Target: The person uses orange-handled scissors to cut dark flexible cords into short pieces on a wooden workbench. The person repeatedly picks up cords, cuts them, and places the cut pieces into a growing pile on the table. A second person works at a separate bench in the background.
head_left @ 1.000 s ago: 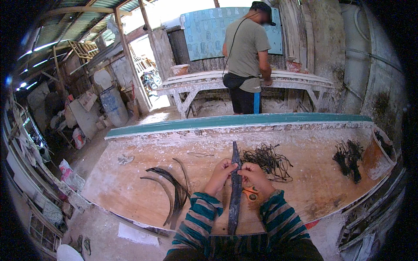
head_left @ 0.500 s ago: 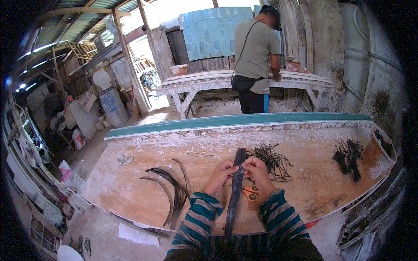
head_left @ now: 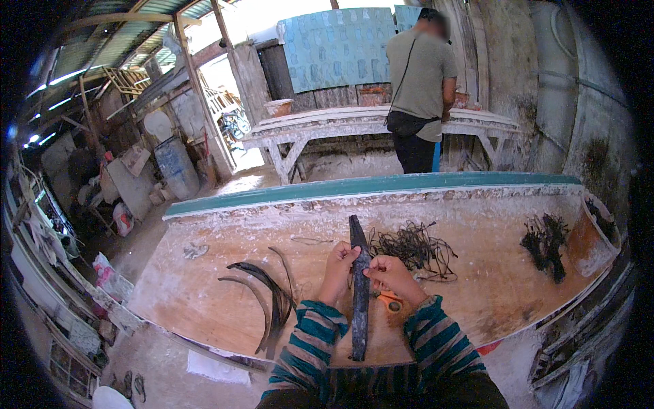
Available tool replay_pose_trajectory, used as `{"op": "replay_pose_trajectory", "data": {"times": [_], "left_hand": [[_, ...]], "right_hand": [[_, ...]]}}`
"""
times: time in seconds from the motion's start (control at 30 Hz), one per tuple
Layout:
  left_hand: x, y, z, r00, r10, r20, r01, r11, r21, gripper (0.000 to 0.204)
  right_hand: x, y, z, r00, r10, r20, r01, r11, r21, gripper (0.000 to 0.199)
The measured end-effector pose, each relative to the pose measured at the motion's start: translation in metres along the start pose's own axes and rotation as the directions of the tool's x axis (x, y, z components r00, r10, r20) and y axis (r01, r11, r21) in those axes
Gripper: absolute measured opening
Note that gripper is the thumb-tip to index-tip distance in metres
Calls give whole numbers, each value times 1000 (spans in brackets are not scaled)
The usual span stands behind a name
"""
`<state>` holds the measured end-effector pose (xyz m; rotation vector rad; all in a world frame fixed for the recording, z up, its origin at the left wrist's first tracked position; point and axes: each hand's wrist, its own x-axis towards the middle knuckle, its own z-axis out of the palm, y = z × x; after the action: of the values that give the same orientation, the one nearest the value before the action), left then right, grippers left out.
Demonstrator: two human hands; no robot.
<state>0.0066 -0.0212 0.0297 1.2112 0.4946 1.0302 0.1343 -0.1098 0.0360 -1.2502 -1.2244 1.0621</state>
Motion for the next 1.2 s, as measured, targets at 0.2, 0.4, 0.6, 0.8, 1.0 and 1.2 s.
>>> {"op": "replay_pose_trajectory", "data": {"times": [0.2, 0.4, 0.6, 0.8, 1.0, 1.2], "left_hand": [[0, -4, -6, 998, 41, -50, -36, 993, 112, 20], [3, -9, -10, 996, -5, -86, 16, 992, 126, 23], [6, -13, -9, 961, 104, -257, -82, 992, 97, 43], [-88, 92, 46, 715, 647, -264, -624, 761, 177, 54], [-184, 143, 73, 320, 941, -106, -944, 327, 53, 71], [-191, 151, 83, 198, 976, -86, -975, 205, 82, 72]], "right_hand": [[8, 11, -5, 986, -72, -150, 84, 994, 76, 13], [11, 23, -4, 980, -82, -182, 95, 993, 66, 14], [21, 39, -5, 962, -98, -256, 112, 993, 38, 11], [13, 17, -4, 959, -14, -284, 57, 988, 142, 10], [13, 26, 1, 955, -28, -297, 77, 985, 155, 10], [15, 30, 0, 953, -79, -293, 125, 982, 139, 12]]}}
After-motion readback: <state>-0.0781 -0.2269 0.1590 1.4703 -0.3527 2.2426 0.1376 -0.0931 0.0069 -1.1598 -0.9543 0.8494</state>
